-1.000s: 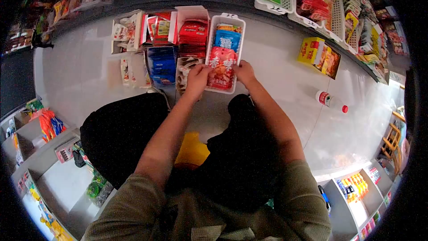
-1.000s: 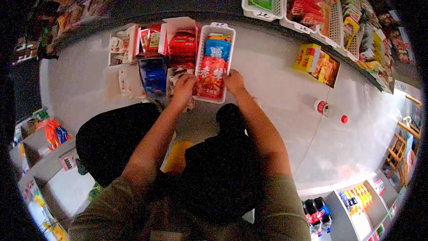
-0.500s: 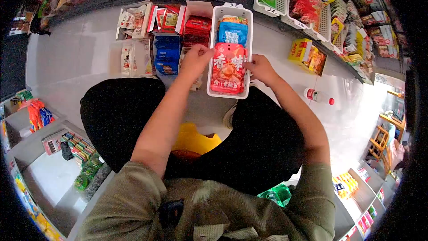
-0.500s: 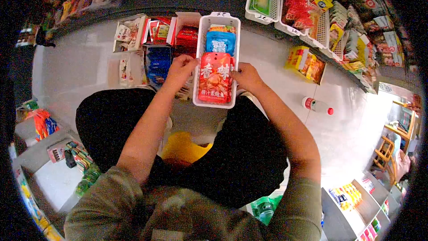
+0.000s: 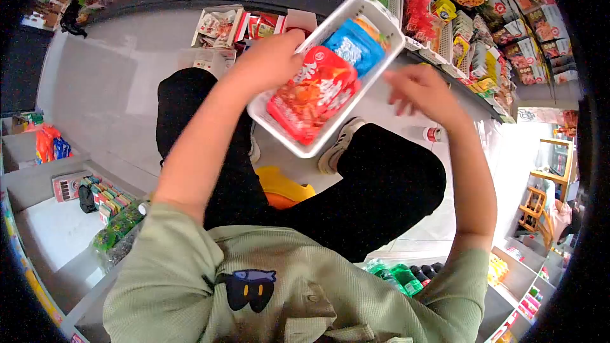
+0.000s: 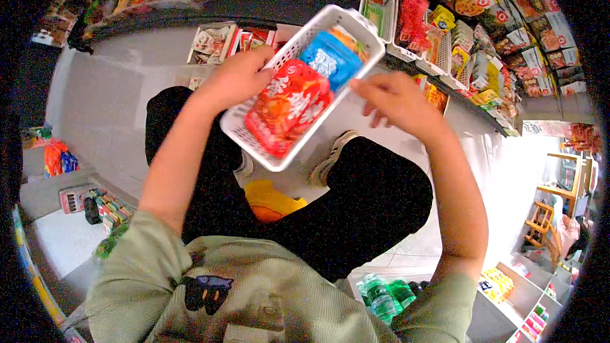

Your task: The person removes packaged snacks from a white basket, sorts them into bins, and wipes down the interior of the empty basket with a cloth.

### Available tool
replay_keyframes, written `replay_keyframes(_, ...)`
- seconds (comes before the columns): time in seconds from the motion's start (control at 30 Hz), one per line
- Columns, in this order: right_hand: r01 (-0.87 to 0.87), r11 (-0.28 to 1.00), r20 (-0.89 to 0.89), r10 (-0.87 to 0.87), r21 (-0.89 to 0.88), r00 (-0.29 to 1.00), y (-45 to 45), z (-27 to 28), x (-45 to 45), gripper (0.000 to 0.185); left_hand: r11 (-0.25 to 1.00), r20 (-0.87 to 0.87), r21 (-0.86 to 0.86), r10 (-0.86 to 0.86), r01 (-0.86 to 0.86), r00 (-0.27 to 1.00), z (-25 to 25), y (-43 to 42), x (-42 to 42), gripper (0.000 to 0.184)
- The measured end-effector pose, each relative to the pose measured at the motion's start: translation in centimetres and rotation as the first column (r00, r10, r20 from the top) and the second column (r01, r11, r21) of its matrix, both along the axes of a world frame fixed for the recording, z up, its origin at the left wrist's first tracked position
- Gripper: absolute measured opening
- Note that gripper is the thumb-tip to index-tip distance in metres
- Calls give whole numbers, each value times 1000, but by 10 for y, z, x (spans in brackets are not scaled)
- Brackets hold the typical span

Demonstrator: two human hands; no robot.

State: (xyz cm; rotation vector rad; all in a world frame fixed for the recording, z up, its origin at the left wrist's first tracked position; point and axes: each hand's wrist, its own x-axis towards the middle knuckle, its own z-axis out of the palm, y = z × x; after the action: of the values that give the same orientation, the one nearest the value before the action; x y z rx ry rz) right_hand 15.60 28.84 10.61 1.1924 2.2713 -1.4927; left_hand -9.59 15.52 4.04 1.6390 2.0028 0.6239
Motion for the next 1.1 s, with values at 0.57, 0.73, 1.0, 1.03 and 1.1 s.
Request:
replay_keyframes(0.57, -417, 909, -82, 414, -21, 906, -132, -12, -22, 46, 657, -151, -334, -746, 676, 649, 104, -44, 38, 21)
replay_keyframes(0.73, -247, 961, -164, 265, 125, 950, -157, -54, -18, 31, 647, -133, -333, -753, 686, 645, 69, -33, 41, 20)
replay_keyframes(1.0, 175, 984, -242, -168, 8, 956, -193, -78, 10, 21, 859, -137, 420, -260, 294, 956, 33, -50, 0, 25)
replay_keyframes(1.03, 168, 985, -231, -154, 43, 961, -200, -75, 9, 21, 860, -133, 412, -269, 300, 954, 31, -59, -3, 25)
replay_keyframes(1.1, 181, 983, -240, -168, 35, 956, -213, -75, 2, 24, 924, -41, 343, -164, 168, 986, 28, -78, -3, 25)
